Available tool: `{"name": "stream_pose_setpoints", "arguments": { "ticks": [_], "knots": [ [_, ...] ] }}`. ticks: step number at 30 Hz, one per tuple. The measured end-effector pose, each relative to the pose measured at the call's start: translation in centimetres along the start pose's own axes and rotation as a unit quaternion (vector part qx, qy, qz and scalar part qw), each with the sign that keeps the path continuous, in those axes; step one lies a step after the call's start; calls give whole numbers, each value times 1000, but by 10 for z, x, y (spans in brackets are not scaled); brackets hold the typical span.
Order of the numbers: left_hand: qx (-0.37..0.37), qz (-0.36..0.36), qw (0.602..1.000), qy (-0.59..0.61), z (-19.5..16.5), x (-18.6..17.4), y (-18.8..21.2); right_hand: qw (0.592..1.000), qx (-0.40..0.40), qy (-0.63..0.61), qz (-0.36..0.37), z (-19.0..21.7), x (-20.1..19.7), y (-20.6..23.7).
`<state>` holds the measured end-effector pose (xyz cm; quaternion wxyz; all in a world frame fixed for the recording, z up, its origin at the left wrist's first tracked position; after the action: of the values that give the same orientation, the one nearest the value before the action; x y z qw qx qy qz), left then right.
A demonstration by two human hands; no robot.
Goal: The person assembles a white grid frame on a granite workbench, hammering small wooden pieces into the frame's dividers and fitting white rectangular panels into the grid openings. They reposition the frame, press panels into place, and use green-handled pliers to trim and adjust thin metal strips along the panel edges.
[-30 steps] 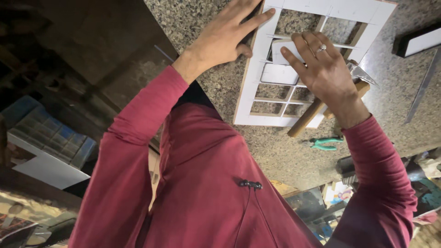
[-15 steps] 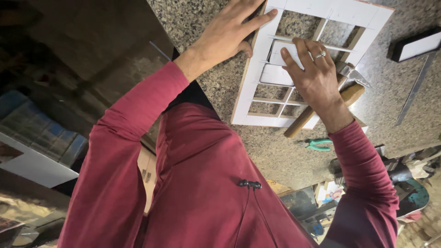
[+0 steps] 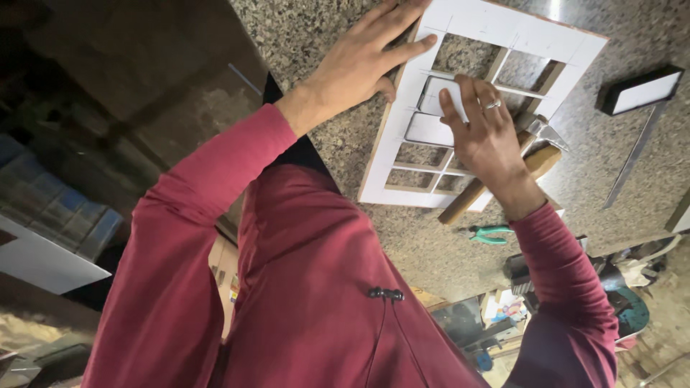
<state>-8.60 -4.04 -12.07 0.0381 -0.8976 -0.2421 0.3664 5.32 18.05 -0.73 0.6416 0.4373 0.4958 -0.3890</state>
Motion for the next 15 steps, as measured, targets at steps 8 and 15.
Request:
{"name": "stream_pose_setpoints", "arguments": {
  "ticks": [8, 15],
  "knots": [
    [-12, -1, 1000, -2, -2, 2, -1, 1000, 25, -4, -10, 6, 8, 2],
    [-37, 9, 999, 11, -5, -3, -2, 998, 48, -35, -19, 6, 13, 3]
  ]
}}
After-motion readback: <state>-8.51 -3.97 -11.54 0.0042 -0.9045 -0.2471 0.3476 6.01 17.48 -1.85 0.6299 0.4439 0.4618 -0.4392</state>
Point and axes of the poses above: each hand's wrist, its own y-axis away from the middle knuckle, its own x-axis out of the palm, z = x × y, the point moved 1 cm from there along -y, towards the middle knuckle, and after that the axes turned 6 degrees about x, right-handed, at the moved point
